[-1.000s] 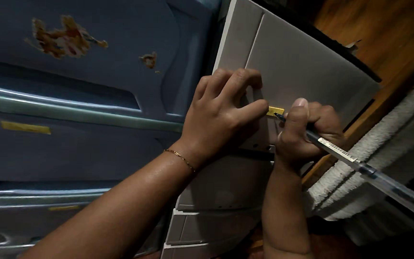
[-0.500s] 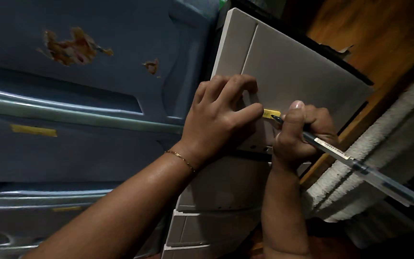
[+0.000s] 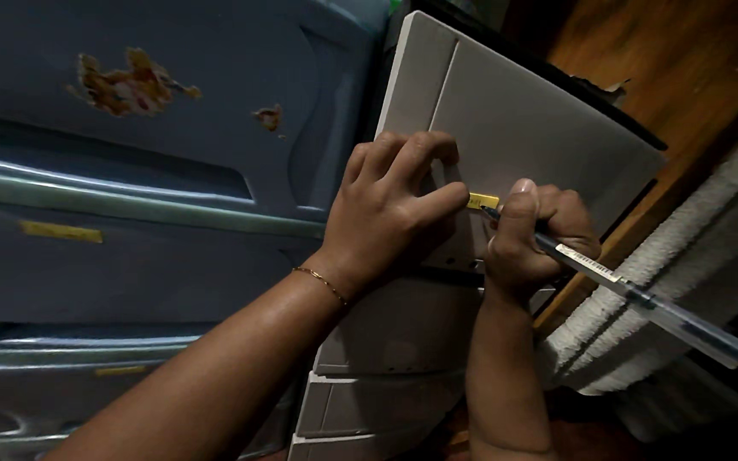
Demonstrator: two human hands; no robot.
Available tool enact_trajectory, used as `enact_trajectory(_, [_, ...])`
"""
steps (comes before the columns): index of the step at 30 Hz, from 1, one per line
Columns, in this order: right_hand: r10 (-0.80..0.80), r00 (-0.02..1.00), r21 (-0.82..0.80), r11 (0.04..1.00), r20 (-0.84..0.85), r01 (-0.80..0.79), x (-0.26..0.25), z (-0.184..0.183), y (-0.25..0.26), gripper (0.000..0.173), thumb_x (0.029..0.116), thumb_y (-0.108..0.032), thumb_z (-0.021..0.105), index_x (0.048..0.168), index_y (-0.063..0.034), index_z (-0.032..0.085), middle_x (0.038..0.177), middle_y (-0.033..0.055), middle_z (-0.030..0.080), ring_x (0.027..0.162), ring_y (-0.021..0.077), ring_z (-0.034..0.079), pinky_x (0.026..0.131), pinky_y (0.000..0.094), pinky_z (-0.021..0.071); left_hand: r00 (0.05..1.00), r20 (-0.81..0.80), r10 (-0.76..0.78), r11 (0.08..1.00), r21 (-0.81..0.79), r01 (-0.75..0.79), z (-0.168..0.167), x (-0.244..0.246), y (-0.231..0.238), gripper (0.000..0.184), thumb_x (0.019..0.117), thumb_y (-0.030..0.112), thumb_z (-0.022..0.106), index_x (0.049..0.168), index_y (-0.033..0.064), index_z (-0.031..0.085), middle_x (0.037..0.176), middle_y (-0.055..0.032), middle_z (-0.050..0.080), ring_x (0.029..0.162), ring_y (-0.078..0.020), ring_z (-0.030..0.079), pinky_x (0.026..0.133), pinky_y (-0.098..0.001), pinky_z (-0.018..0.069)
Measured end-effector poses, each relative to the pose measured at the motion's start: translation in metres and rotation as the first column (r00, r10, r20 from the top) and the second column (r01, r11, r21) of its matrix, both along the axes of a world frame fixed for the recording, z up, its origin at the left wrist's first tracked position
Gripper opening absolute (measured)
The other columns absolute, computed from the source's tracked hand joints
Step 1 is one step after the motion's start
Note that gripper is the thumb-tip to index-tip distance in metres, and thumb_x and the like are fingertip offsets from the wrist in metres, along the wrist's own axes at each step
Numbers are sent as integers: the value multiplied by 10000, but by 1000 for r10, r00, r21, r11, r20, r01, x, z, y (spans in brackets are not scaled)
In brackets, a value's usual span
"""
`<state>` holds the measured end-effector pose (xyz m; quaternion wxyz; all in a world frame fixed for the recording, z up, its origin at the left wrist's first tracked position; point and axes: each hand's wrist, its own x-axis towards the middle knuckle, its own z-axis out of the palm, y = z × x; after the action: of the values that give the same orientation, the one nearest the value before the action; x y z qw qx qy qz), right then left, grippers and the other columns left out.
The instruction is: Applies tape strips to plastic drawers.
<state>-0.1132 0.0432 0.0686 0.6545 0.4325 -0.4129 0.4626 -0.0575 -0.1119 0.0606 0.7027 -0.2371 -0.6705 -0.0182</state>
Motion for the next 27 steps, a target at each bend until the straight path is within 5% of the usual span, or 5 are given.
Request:
enact_trajectory(7, [103, 994, -44, 994, 38, -101, 11, 1, -6, 372, 929, -38, 618, 621, -186, 469, 593, -119, 506, 510, -48, 502, 476, 123, 452, 1000, 0, 4, 1000, -5, -4, 0, 0, -1, 90, 957, 204, 642, 916, 202, 722, 1203, -109, 663, 1062, -278, 564, 879, -411, 359])
enact_trajectory(21, [38, 999, -12, 999, 17, -37, 2, 1, -1, 375, 945, -52, 618, 625, -161, 455, 601, -102, 479, 507, -46, 474, 472, 125, 435, 1000, -1, -9, 1000, -12, 9, 0, 1, 0, 78, 951, 208, 651, 928, 204, 725, 1199, -112, 668, 1062, -281, 573, 883, -412, 366])
enact_trajectory(23, [111, 993, -10, 994, 40, -111, 2, 2, 1, 342, 940, -43, 614, 647, -175, 495, 615, -118, 512, 518, -48, 504, 482, 129, 462, 1000, 1, -5, 1000, -12, 5, 0, 1, 0, 82, 955, 214, 649, 927, 203, 725, 1202, -113, 667, 1066, -281, 574, 887, -412, 367])
enact_trajectory(27, [490, 855, 22, 865, 170, -501, 4, 5, 18, 303, 991, -84, 555, 707, -188, 570, 590, -86, 555, 474, 17, 529, 443, 177, 472, 1000, 10, 10, 1000, -12, -10, 0, 2, 0, 77, 962, 227, 641, 943, 204, 712, 1207, -111, 659, 1060, -275, 569, 893, -413, 365])
